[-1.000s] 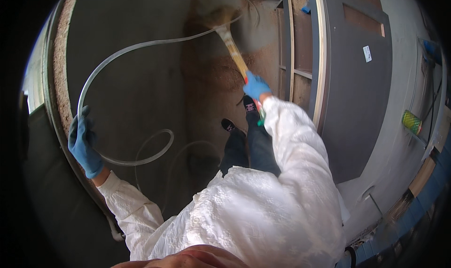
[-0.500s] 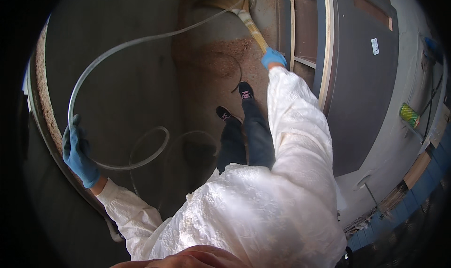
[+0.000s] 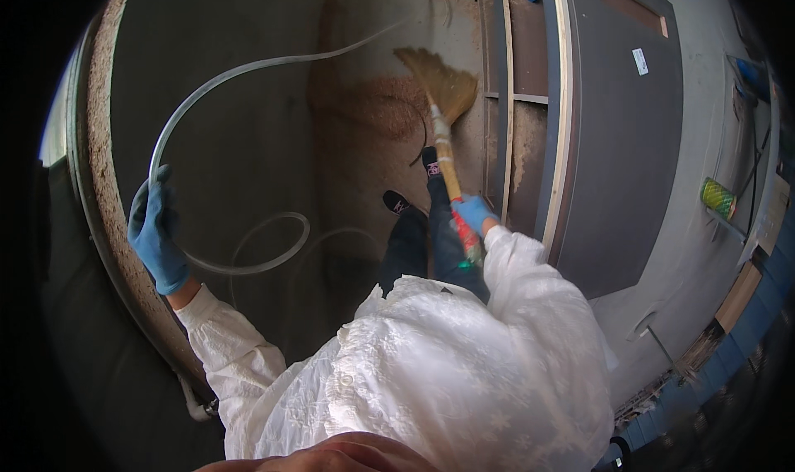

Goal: The person sweeps sawdust from the floor using a broom and collects it with a dustpan, then transfers the sawdust into a bag. The person repeats this process multiple times to clean the area.

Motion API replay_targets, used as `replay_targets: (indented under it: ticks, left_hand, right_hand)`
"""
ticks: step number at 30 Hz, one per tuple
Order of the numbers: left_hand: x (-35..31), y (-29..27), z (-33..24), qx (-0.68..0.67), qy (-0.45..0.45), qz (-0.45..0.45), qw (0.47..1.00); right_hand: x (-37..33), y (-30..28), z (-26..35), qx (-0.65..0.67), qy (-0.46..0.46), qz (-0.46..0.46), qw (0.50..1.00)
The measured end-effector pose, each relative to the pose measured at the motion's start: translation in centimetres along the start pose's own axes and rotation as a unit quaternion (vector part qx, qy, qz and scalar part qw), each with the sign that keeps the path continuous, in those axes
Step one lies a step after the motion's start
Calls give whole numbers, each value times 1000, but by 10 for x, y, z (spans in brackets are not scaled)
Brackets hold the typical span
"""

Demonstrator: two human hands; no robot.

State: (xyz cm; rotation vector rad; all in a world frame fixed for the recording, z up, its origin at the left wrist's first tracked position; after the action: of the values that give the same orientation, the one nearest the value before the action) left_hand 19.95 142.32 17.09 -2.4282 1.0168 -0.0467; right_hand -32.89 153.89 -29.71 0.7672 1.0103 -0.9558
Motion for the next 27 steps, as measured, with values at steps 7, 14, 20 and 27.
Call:
replay_targets:
  ticks: [7,14,20,27]
  left_hand:
    - [-25,6,24,-43,18,56,997]
    - [-42,0,43,-41,-35,53,997]
    - [-62,11,-1,-76,13,50,996]
    - [-57,37,-56,-44,27,58,997]
  right_hand:
    - [-52,127,-28,88,15,100,991]
    - [-140,123,-16,-21,-55,112,992]
    - [-150,78,20,-366,-156,-37,917]
    - [-50,56,105,-253,-208,-72,942]
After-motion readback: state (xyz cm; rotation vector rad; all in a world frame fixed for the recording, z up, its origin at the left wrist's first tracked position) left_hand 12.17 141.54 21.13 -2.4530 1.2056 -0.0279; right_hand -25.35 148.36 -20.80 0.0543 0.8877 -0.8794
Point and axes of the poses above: each hand's wrist, its own x-axis towards the middle knuckle, its own y-axis out of the palm, z = x × y, the point moved 9 cm from there along x, towards the middle knuckle, and after that the axes turned 5 degrees about -y, right-handed, at the moved point
